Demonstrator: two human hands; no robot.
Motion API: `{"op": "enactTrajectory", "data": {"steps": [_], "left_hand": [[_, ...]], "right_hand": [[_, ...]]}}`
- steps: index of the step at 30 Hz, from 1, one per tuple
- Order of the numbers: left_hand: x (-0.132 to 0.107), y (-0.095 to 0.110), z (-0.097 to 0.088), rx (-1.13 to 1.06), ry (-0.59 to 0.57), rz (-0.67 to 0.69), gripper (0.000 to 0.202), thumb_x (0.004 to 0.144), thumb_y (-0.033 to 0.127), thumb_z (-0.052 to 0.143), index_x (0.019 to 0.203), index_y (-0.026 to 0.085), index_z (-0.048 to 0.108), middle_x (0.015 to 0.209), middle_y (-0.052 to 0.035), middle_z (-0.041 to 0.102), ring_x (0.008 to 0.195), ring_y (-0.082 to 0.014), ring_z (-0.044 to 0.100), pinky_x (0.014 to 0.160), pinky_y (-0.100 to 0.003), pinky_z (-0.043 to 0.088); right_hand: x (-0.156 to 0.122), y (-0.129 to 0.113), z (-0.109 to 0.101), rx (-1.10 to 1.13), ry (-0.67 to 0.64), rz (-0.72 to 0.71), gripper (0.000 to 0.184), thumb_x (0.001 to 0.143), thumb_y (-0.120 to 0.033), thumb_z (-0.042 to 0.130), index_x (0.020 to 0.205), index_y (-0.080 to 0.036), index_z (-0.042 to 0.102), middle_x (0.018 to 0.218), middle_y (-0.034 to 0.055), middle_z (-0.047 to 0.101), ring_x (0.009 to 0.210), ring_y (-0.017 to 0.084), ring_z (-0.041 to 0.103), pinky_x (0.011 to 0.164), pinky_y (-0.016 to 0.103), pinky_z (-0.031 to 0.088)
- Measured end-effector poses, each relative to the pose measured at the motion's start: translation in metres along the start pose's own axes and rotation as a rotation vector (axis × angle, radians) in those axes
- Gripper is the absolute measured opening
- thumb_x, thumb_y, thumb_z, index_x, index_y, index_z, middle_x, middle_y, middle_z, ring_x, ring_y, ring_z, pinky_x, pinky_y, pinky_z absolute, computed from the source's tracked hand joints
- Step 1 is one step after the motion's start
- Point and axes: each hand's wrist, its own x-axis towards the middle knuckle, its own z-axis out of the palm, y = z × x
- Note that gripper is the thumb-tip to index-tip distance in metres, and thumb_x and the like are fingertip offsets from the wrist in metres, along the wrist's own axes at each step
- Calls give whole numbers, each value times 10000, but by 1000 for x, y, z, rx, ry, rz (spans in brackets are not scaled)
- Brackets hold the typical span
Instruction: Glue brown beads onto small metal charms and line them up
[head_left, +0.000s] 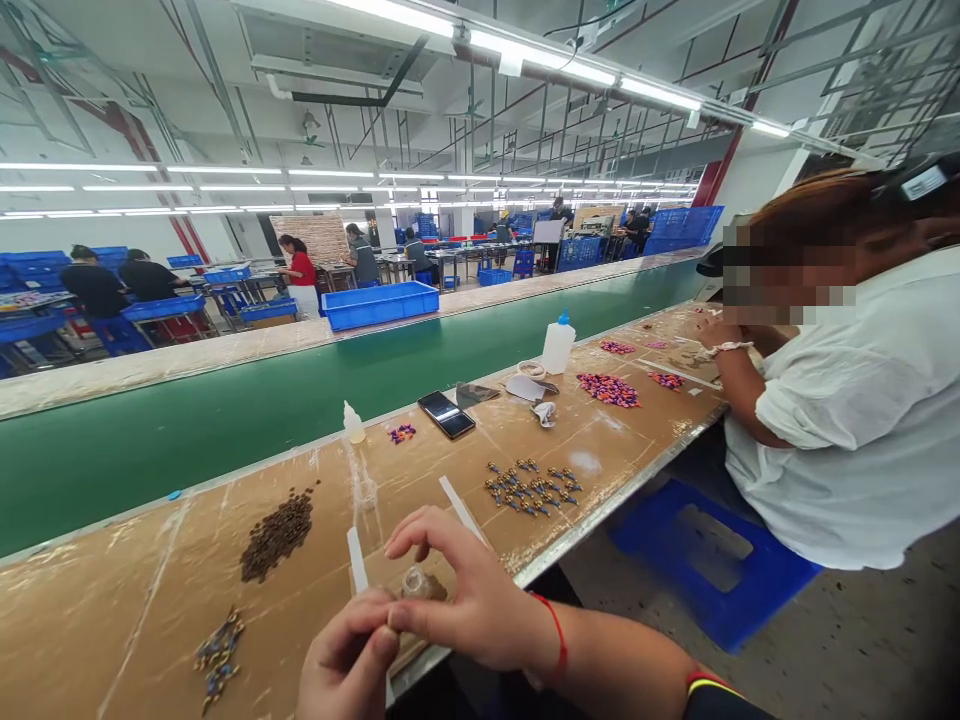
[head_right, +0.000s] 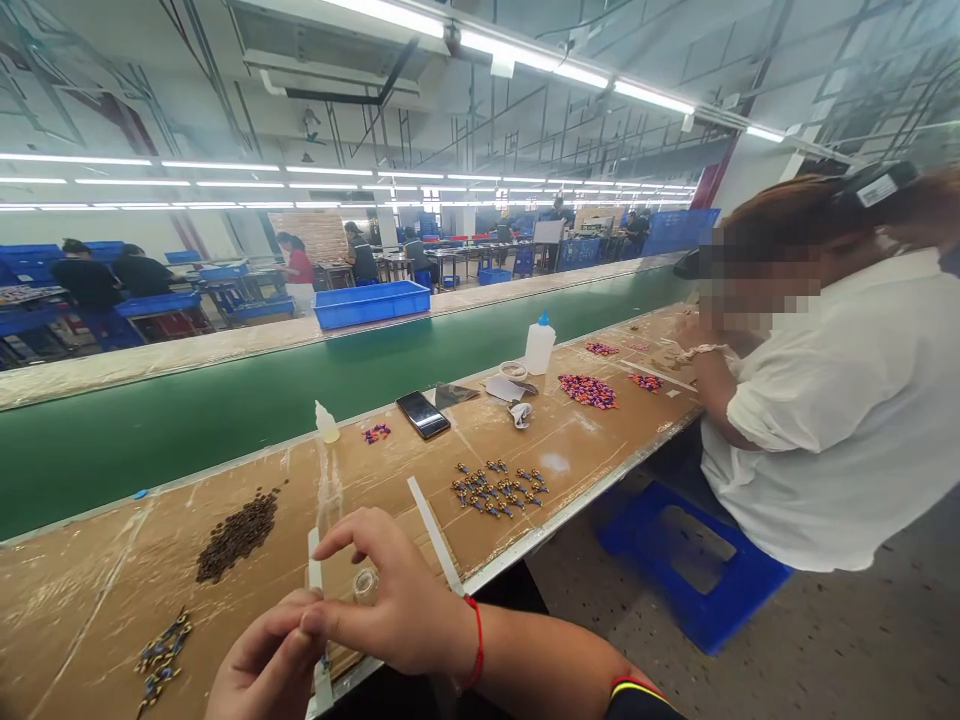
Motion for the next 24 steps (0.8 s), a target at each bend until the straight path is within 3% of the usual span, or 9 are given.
{"op": "enactTrajectory", "data": {"steps": [2, 4, 7, 10, 15, 19, 24], "left_hand": [[-1, -1, 3, -136, 26, -84, 325, 560, 417, 960, 659, 174, 769, 754, -64, 677, 764, -208, 641, 753, -339, 567], [-2, 0, 10, -327, 22, -120, 351, 583, 439, 949, 680, 173, 742, 723, -29, 620, 706, -155, 590, 671, -282, 551], [-3, 3, 20, -591, -44, -139, 310, 608, 365, 946, 692, 176, 716, 652, 25, 473, 568, -66, 376, 447, -138, 339], [0, 7, 23, -728, -58, -185, 306, 600, 327, 956, 695, 176, 707, 646, 39, 398, 573, -62, 295, 437, -118, 263], [1, 8, 17, -742, 16, -193, 352, 576, 372, 964, 714, 191, 696, 656, 39, 355, 586, -81, 247, 423, -153, 218], [3, 8, 10, -696, 31, -190, 388, 562, 410, 959, 679, 188, 663, 657, 37, 344, 586, -82, 227, 416, -164, 202], [8, 8, -3, -737, 33, -193, 334, 568, 369, 965, 658, 193, 696, 628, 33, 344, 582, -87, 197, 415, -158, 167]], "right_hand": [[0, -1, 5, -44, 38, -34, 360, 903, -446, 710, 1160, -218, 604, 1144, 70, 636, 1076, 200, 590, 941, 334, 481], [-1, -3, 7, -76, 41, -56, 333, 948, -414, 656, 1207, -218, 584, 1166, 76, 627, 1093, 206, 587, 926, 335, 484], [-2, -5, 5, -111, 69, -59, 251, 994, -310, 571, 1233, -233, 573, 1179, 67, 615, 1115, 202, 573, 924, 335, 479], [1, -2, -2, -131, 86, -30, 228, 984, -251, 583, 1212, -242, 577, 1174, 70, 610, 1167, 216, 553, 926, 344, 482], [7, 6, -8, -204, 32, 12, 128, 978, -252, 593, 1105, -245, 614, 1119, 72, 632, 1129, 235, 594, 944, 389, 498], [17, 17, -13, -276, -1, 22, 55, 967, -293, 631, 963, -241, 648, 934, 36, 654, 912, 201, 622, 849, 364, 503], [43, 68, -18, -331, 83, 234, 242, 888, -439, 692, 840, -203, 671, 787, 23, 668, 726, 173, 581, 721, 333, 470]]}}
